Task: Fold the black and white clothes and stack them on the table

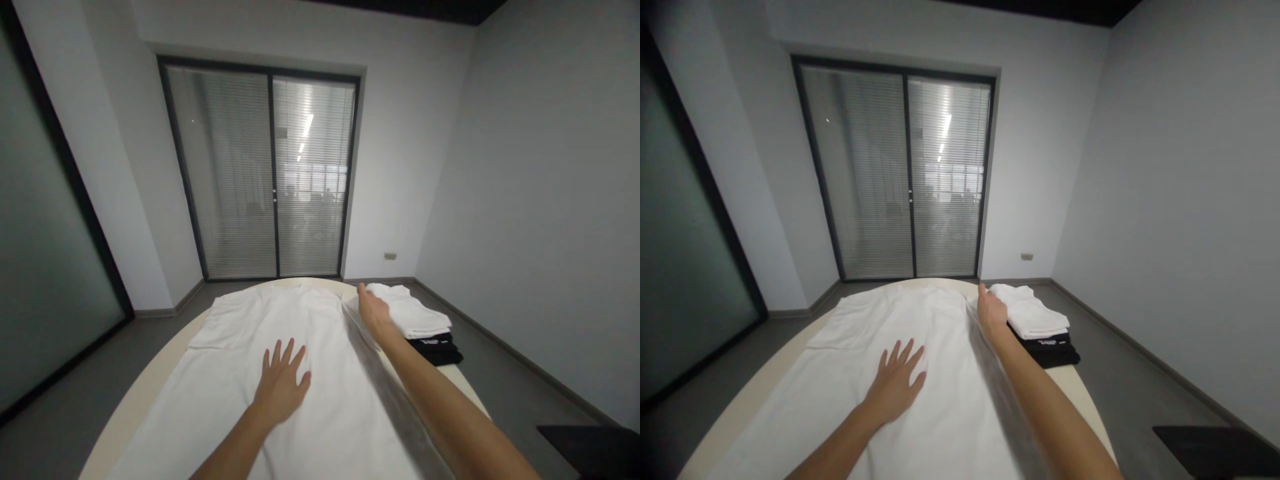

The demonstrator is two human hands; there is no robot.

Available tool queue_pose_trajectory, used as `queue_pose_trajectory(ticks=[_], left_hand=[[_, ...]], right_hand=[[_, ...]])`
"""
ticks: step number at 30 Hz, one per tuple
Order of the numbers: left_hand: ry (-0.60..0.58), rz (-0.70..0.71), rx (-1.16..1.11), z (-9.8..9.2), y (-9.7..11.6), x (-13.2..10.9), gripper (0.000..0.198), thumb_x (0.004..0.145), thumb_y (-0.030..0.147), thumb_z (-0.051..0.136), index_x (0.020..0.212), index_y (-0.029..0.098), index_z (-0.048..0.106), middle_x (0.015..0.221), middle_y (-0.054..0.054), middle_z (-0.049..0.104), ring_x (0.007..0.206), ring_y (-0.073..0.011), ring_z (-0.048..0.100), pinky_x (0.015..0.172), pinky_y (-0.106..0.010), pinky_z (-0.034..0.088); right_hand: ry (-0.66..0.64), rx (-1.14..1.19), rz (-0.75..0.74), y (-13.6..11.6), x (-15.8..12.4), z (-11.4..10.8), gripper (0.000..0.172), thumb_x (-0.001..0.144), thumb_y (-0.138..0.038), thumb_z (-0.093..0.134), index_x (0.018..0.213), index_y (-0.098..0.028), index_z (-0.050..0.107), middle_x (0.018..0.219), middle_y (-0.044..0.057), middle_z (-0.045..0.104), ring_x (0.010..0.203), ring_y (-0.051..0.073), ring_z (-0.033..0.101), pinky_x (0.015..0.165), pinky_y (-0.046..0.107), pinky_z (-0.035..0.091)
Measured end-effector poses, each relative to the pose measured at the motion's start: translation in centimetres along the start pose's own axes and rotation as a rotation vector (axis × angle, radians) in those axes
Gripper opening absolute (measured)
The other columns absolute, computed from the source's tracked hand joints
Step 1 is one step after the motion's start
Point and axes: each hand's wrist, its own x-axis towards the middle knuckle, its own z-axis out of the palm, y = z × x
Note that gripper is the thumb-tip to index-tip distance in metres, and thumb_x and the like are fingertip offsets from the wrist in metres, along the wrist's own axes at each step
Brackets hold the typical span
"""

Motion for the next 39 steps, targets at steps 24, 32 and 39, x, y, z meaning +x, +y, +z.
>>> queue_pose_trajectory(ticks=[24,32,39], left_hand=[[-0.007,0.01,-0.076,0.6,-0.6,0.6,0.065,0.092,0.053,0.04,0.153,0.032,0.032,0.163,-0.001,0.017,0.151,-0.0337,0.002,0.12,-0.059,0.002],[0.009,0.014,-0.082,0.9,-0.7,0.7,0.064,0.092,0.054,0.041,0.152,0.033,0.035,0.163,-0.001,0.019,0.151,-0.0343,0.005,0.12,-0.059,0.003],[0.022,0.023,-0.096,0.4,-0.6,0.6,0.064,0.093,0.055,0.04,0.152,0.031,0.036,0.163,-0.002,0.019,0.151,-0.0353,0.007,0.119,-0.059,0.003]], right_hand=[[0.117,0.222,0.057,1.0,10.7,-1.3,0.052,0.088,-0.002,0.04,0.138,-0.015,0.042,0.112,0.019,0.066,0.105,0.028,0.064,0.086,0.036,0.046],[0.007,0.37,-0.145,-4.9,9.8,0.9,0.049,0.093,-0.016,0.054,0.139,-0.015,0.037,0.121,0.014,0.066,0.108,0.021,0.063,0.089,0.029,0.045],[-0.216,0.364,-0.354,-6.1,6.8,3.4,0.044,0.092,-0.031,0.059,0.131,-0.013,0.05,0.126,0.014,0.064,0.108,0.019,0.063,0.093,0.028,0.045]])
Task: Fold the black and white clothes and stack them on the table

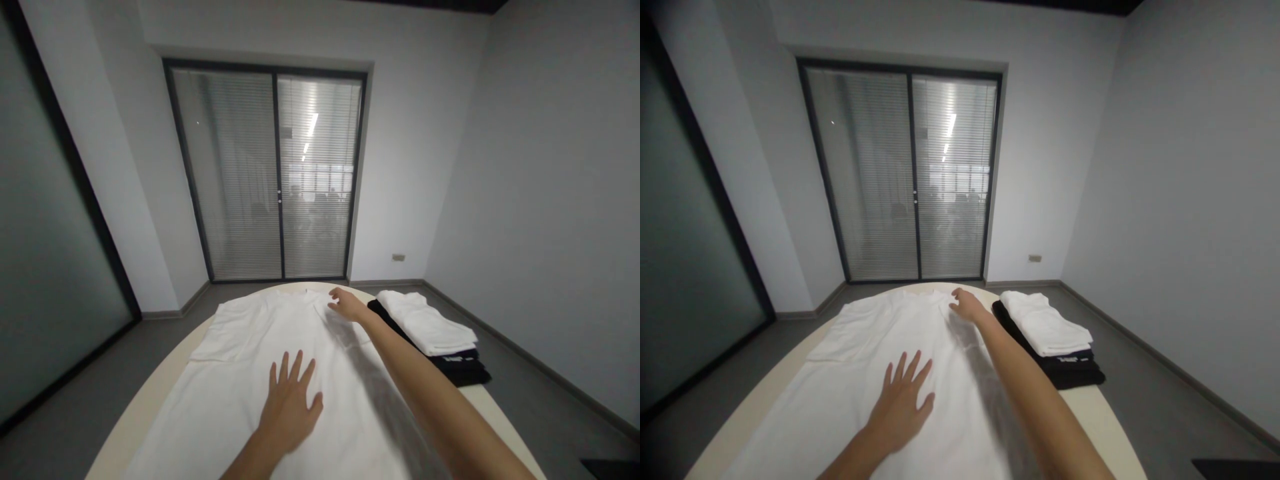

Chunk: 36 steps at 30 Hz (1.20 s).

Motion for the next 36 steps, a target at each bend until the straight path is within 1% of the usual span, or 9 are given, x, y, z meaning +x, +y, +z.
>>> queue_pose_trajectory(ticks=[5,11,15,20,22,24,27,31,36], left_hand=[[-0.011,-0.012,0.026,-0.2,0.2,-0.1,0.065,0.092,0.053,0.041,0.153,0.031,0.034,0.163,-0.003,0.02,0.151,-0.035,0.007,0.12,-0.058,0.003],[0.001,-0.012,0.03,-0.1,0.3,-0.2,0.064,0.092,0.055,0.04,0.152,0.031,0.036,0.163,-0.003,0.021,0.15,-0.0356,0.008,0.12,-0.058,0.003],[-0.02,-0.019,0.053,-0.4,0.5,-0.3,0.064,0.092,0.05,0.042,0.152,0.03,0.036,0.163,-0.004,0.021,0.15,-0.0363,0.01,0.12,-0.058,0.006],[0.001,-0.016,0.077,-0.3,0.6,-0.3,0.063,0.093,0.05,0.041,0.152,0.032,0.035,0.163,-0.003,0.021,0.15,-0.035,0.01,0.12,-0.057,0.006],[0.004,-0.016,0.08,-0.1,0.5,-0.3,0.062,0.093,0.051,0.041,0.152,0.032,0.034,0.163,-0.003,0.021,0.15,-0.0346,0.01,0.12,-0.057,0.007],[0.004,-0.012,0.08,0.0,0.4,-0.3,0.062,0.093,0.051,0.041,0.152,0.033,0.034,0.163,-0.002,0.021,0.15,-0.0344,0.01,0.12,-0.057,0.007],[0.007,-0.008,0.081,0.1,0.3,-0.3,0.063,0.093,0.051,0.041,0.152,0.033,0.033,0.163,-0.002,0.021,0.15,-0.0343,0.009,0.12,-0.057,0.007],[0.003,-0.006,0.08,0.3,0.1,-0.1,0.064,0.093,0.055,0.041,0.153,0.034,0.033,0.163,-0.002,0.02,0.15,-0.0346,0.009,0.12,-0.058,0.006],[0.015,0.001,0.074,0.4,-0.1,-0.1,0.065,0.093,0.059,0.039,0.153,0.035,0.031,0.163,-0.002,0.019,0.15,-0.0353,0.008,0.119,-0.059,0.004]], right_hand=[[-0.098,-0.098,0.029,1.0,-4.2,2.1,0.061,0.081,-0.047,0.068,0.129,-0.011,0.054,0.134,0.02,0.057,0.122,0.032,0.054,0.097,0.04,0.043],[0.052,-0.216,0.034,0.2,-8.2,4.2,0.038,0.094,-0.036,0.048,0.117,-0.007,0.059,0.126,0.022,0.059,0.121,0.031,0.05,0.098,0.039,0.04],[0.102,-0.246,0.059,-0.7,-8.1,4.2,0.036,0.098,-0.03,0.038,0.11,-0.008,0.064,0.117,0.022,0.064,0.116,0.03,0.054,0.093,0.037,0.042],[0.078,-0.203,0.059,-1.1,-7.4,4.3,0.048,0.101,-0.044,0.031,0.109,-0.015,0.069,0.115,0.016,0.068,0.111,0.025,0.06,0.095,0.033,0.041],[0.084,-0.194,0.059,-0.7,-7.6,4.9,0.049,0.101,-0.047,0.032,0.126,-0.017,0.062,0.134,0.015,0.06,0.127,0.027,0.051,0.105,0.035,0.035],[0.054,-0.19,0.096,0.0,-8.0,5.8,0.056,0.1,-0.051,0.032,0.143,-0.02,0.048,0.152,0.013,0.043,0.142,0.031,0.033,0.114,0.042,0.023],[-0.045,-0.177,0.153,1.2,-8.4,6.8,0.069,0.097,-0.061,0.029,0.153,-0.02,0.034,0.161,0.011,0.026,0.148,0.036,0.017,0.117,0.05,0.012],[-0.07,-0.165,0.148,2.1,-8.2,7.1,0.074,0.094,-0.067,0.027,0.154,-0.024,0.03,0.163,0.008,0.021,0.15,0.035,0.01,0.118,0.05,0.005],[-0.064,-0.179,0.166,2.0,-8.1,7.1,0.073,0.094,-0.067,0.025,0.154,-0.027,0.03,0.163,0.006,0.021,0.15,0.034,0.01,0.118,0.051,0.003]])
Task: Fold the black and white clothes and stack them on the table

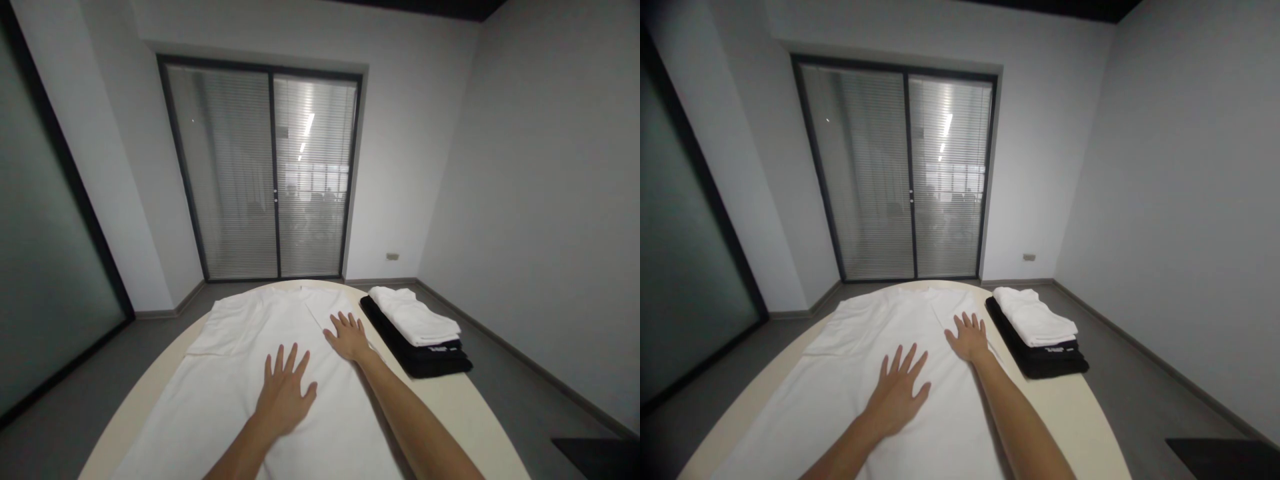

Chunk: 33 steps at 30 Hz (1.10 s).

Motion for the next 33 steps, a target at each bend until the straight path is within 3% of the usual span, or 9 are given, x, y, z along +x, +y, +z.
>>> queue_pose_trajectory(ticks=[5,10,12,15,17,21,26,29,33], left_hand=[[-0.021,-0.009,0.002,0.1,0.5,0.0,0.067,0.093,0.06,0.035,0.154,0.033,0.03,0.164,-0.004,0.017,0.15,-0.0367,0.006,0.118,-0.061,0.003],[-0.049,-0.04,-0.002,0.7,2.3,0.1,0.07,0.092,0.06,0.033,0.155,0.03,0.027,0.164,-0.006,0.013,0.15,-0.0384,0.002,0.117,-0.062,0.003],[-0.039,-0.033,-0.008,0.8,2.8,0.2,0.07,0.092,0.06,0.033,0.155,0.03,0.027,0.164,-0.007,0.013,0.15,-0.0384,0.003,0.117,-0.062,0.003],[-0.017,-0.041,-0.012,0.6,3.2,0.1,0.07,0.091,0.06,0.034,0.154,0.031,0.029,0.164,-0.006,0.016,0.15,-0.0383,0.003,0.117,-0.062,0.002],[-0.017,-0.047,-0.017,0.5,3.2,0.0,0.069,0.091,0.061,0.035,0.154,0.031,0.03,0.164,-0.005,0.016,0.15,-0.038,0.004,0.117,-0.062,0.001],[-0.032,-0.05,-0.028,0.2,3.1,-0.2,0.069,0.091,0.06,0.035,0.154,0.03,0.031,0.164,-0.005,0.017,0.15,-0.0374,0.005,0.118,-0.061,0.001],[0.006,-0.035,-0.07,-0.5,3.2,-0.6,0.061,0.093,0.05,0.035,0.149,0.028,0.041,0.16,-0.003,0.032,0.15,-0.0306,0.016,0.121,-0.053,0.007],[-0.021,0.02,-0.091,-0.9,3.1,-1.0,0.063,0.091,0.057,0.04,0.148,0.032,0.042,0.16,-0.001,0.031,0.15,-0.0321,0.015,0.121,-0.055,0.007],[-0.047,0.077,-0.094,-1.2,2.7,-1.0,0.068,0.088,0.065,0.043,0.148,0.034,0.043,0.162,-0.002,0.027,0.15,-0.0351,0.013,0.12,-0.057,0.008]], right_hand=[[0.054,0.021,0.006,0.3,-0.3,0.4,0.071,0.095,-0.068,0.024,0.153,-0.027,0.034,0.162,0.007,0.025,0.149,0.035,0.013,0.117,0.052,0.004],[0.053,0.054,-0.073,1.5,-0.6,-0.5,0.06,0.101,-0.057,0.019,0.148,-0.028,0.043,0.159,0.007,0.033,0.148,0.029,0.02,0.117,0.049,0.009],[0.119,0.032,-0.085,2.1,-1.0,-1.1,0.056,0.102,-0.051,0.02,0.144,-0.026,0.048,0.156,0.008,0.039,0.146,0.027,0.026,0.117,0.047,0.012],[0.254,-0.02,0.031,2.9,-2.3,-1.8,0.051,0.103,-0.045,0.025,0.138,-0.02,0.052,0.147,0.012,0.048,0.135,0.026,0.042,0.111,0.04,0.027],[0.273,-0.045,0.124,3.2,-3.3,-2.1,0.048,0.103,-0.041,0.028,0.136,-0.017,0.052,0.14,0.015,0.053,0.125,0.027,0.05,0.103,0.037,0.036],[0.238,-0.048,0.237,3.1,-4.7,-2.6,0.041,0.102,-0.034,0.033,0.132,-0.014,0.051,0.128,0.02,0.059,0.12,0.029,0.053,0.093,0.037,0.043],[0.124,0.029,0.4,3.3,-3.6,-3.6,0.042,0.099,-0.037,0.041,0.125,-0.008,0.055,0.119,0.026,0.062,0.105,0.032,0.065,0.082,0.039,0.048],[0.049,0.092,0.438,4.0,-2.6,-4.4,0.039,0.096,-0.037,0.047,0.115,-0.006,0.062,0.11,0.027,0.066,0.103,0.031,0.068,0.079,0.036,0.049],[0.046,0.124,0.446,4.3,-2.5,-5.0,0.035,0.097,-0.028,0.043,0.122,-0.008,0.058,0.114,0.027,0.066,0.105,0.028,0.068,0.079,0.035,0.048]])
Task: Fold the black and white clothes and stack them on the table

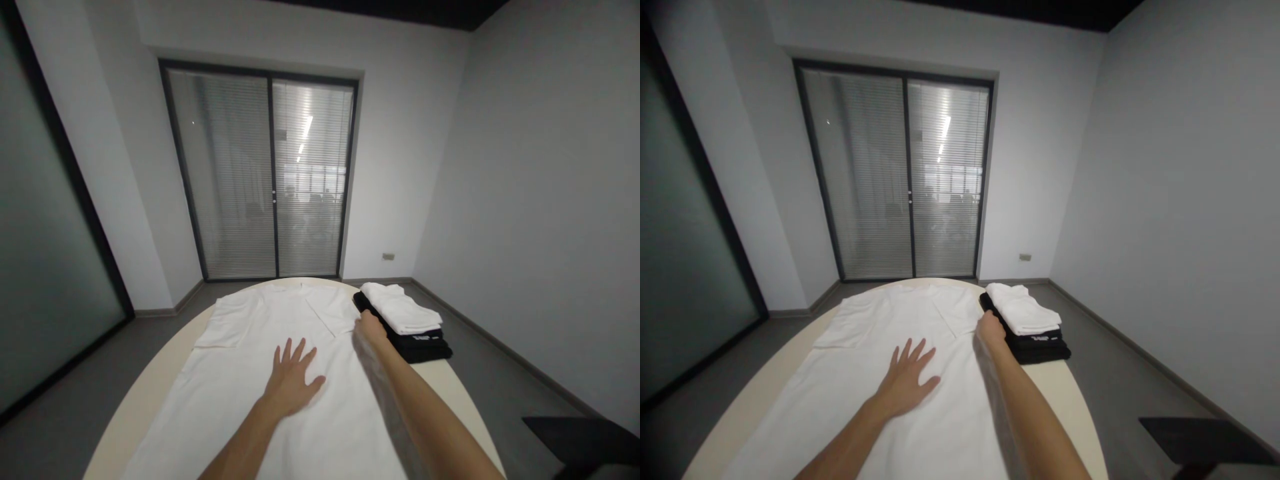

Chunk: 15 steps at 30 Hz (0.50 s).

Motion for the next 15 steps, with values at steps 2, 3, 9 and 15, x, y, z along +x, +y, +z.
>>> queue_pose_trajectory(ticks=[2,3,9,15], left_hand=[[0.034,-0.019,0.02,-0.1,-0.5,0.2,0.062,0.092,0.059,0.041,0.147,0.031,0.045,0.16,-0.003,0.032,0.149,-0.0338,0.02,0.12,-0.054,0.014],[0.058,-0.047,0.04,-0.1,-0.8,0.3,0.059,0.094,0.055,0.04,0.146,0.029,0.046,0.158,-0.004,0.035,0.148,-0.0331,0.023,0.12,-0.053,0.016],[0.122,-0.179,0.118,0.3,-2.5,0.9,0.056,0.097,0.048,0.035,0.146,0.023,0.047,0.158,-0.005,0.036,0.147,-0.0317,0.025,0.119,-0.054,0.02],[0.157,-0.174,0.116,0.9,-2.8,1.0,0.051,0.098,0.037,0.035,0.144,0.023,0.049,0.156,-0.004,0.038,0.147,-0.0302,0.027,0.118,-0.054,0.021]], right_hand=[[0.014,-0.001,-0.003,-0.2,-0.4,-0.2,0.034,0.097,-0.025,0.042,0.125,-0.011,0.055,0.115,0.025,0.067,0.104,0.028,0.068,0.08,0.034,0.048],[0.022,-0.006,-0.006,-0.4,-0.6,-0.3,0.033,0.097,-0.025,0.042,0.125,-0.012,0.054,0.115,0.024,0.067,0.104,0.027,0.068,0.08,0.034,0.049],[0.11,-0.069,-0.074,-2.8,-2.2,-1.6,0.028,0.096,-0.02,0.042,0.122,-0.015,0.053,0.115,0.022,0.066,0.103,0.029,0.067,0.08,0.037,0.049],[0.148,-0.102,-0.234,-7.4,-4.5,-3.0,0.029,0.095,-0.014,0.041,0.121,-0.016,0.052,0.113,0.017,0.067,0.103,0.026,0.065,0.08,0.033,0.047]])
